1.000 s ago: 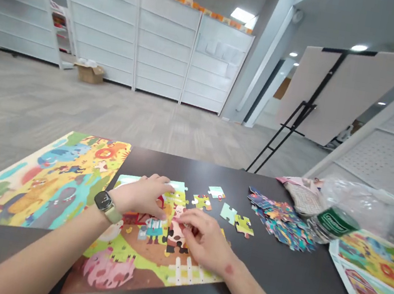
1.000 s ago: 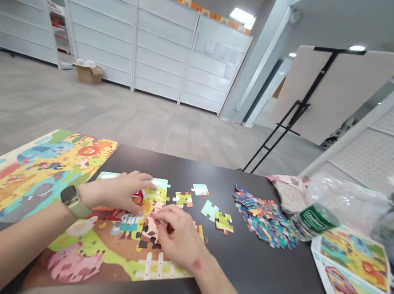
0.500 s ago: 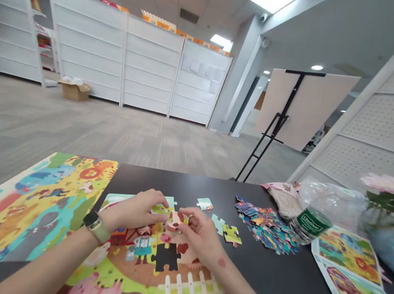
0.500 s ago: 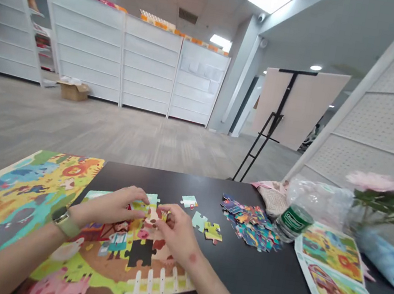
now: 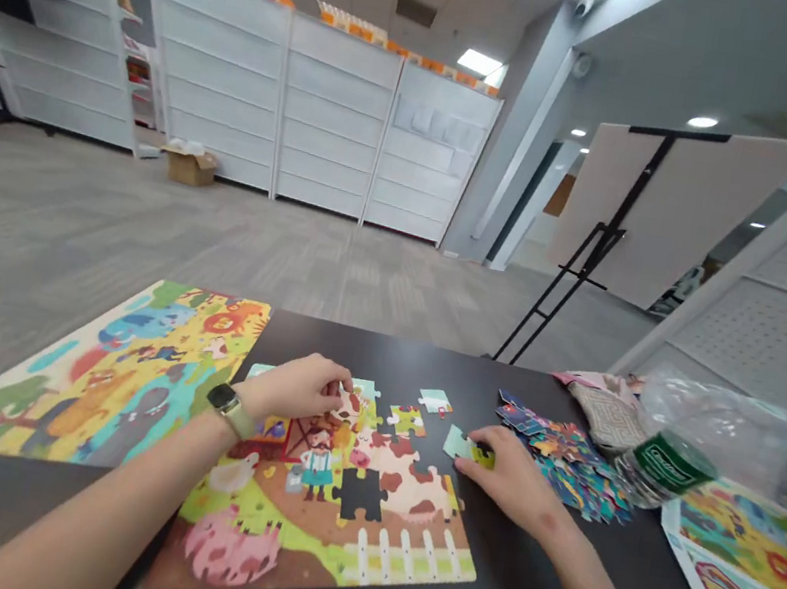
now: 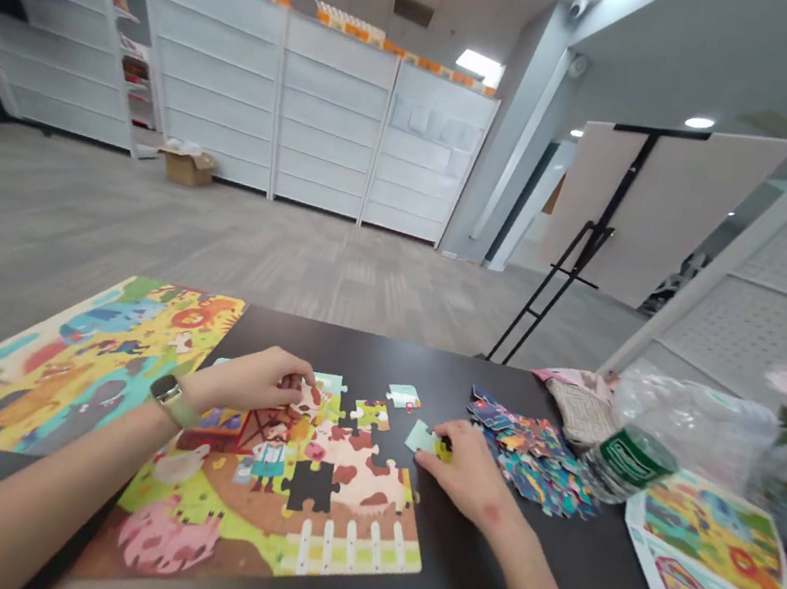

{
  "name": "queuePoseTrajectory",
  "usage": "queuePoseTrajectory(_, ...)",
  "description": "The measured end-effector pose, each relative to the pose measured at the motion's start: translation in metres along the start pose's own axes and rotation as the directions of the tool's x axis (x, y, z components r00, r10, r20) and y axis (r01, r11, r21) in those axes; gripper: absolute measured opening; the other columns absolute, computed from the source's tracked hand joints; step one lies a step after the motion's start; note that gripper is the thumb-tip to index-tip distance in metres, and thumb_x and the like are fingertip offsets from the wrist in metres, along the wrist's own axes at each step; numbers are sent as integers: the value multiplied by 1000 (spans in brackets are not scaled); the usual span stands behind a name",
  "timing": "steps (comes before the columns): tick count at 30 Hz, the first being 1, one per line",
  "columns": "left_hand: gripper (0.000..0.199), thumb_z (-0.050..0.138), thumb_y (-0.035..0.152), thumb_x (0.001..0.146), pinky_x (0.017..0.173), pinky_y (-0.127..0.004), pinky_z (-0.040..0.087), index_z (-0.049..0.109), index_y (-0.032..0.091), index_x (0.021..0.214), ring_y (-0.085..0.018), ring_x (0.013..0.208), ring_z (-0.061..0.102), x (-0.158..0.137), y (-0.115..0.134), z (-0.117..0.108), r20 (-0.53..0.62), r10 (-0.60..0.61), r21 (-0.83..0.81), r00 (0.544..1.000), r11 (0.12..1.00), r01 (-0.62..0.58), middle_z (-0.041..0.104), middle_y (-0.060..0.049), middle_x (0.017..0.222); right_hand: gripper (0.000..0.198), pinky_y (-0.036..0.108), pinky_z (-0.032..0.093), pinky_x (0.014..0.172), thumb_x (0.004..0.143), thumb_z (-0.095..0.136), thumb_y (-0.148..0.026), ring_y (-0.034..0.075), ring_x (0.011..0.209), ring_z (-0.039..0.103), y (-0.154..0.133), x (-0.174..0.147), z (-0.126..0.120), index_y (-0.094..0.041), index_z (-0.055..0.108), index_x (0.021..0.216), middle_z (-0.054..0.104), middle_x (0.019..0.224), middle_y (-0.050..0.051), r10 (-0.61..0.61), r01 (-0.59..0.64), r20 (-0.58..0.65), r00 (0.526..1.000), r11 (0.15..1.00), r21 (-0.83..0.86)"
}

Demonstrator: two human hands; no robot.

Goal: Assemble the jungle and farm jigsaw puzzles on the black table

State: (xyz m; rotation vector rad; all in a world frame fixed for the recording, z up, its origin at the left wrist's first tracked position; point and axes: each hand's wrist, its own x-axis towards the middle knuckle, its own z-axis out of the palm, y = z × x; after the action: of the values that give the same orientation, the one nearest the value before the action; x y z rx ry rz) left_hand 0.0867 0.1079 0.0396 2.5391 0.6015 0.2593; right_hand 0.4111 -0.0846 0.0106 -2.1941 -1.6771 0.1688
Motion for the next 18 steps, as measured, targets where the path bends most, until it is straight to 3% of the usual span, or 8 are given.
queuePoseTrajectory(3, 25, 55, 22, 84, 64, -24, 44, 72, 17, 101, -18, 73, 66, -1, -2, -4, -9, -8, 44, 1000, 999, 8, 73, -4, 82, 40, 41, 50, 91, 72, 73, -45, 29, 99, 66, 2, 4, 4, -18, 70, 102, 70, 105, 11, 4, -6, 17, 1000, 993, 120)
queuePoseTrajectory(6, 25, 56, 23, 84, 64, -24, 43, 73, 16, 101, -19, 74, 67, -2, -6, -6, -13, -25, 83, 1000, 996, 26, 73, -5, 82, 43, 39, 50, 92, 76, 69, -44, 26, 102, 65, -4, 7, 11, -19, 66, 111, 70, 108, 9, 15, -3, -48, 999, 973, 232)
queuePoseTrajectory(10, 24, 55, 24, 85, 64, -24, 43, 72, 17, 99, -19, 74, 67, -3, -10, -8, 3, -37, 111, 999, 993, 37, 73, -5, 82, 47, 43, 49, 94, 76, 71, -45, 26, 102, 65, -5, 7, 20, -21, 64, 115, 70, 104, 8, 25, 9, -138, 990, 970, 242)
queuePoseTrajectory(15, 24, 53, 26, 86, 64, -25, 43, 72, 18, 97, -19, 74, 66, -5, -10, -8, -15, -38, 119, 999, 992, 40, 73, -6, 84, 45, 40, 54, 89, 85, 51, -40, 24, 104, 66, 19, 8, 19, -19, 59, 124, 69, 115, 12, 140, 20, -268, 953, 856, 516)
queuePoseTrajectory(18, 23, 53, 26, 87, 64, -24, 43, 72, 18, 96, -19, 75, 66, -5, -9, -9, -13, -42, 134, 999, 990, 43, 73, -6, 85, 43, 44, 53, 92, 79, 46, -31, 26, 105, 67, 35, 3, 15, -18, 65, 116, 72, 110, 13, 202, -12, -294, 934, 842, 540)
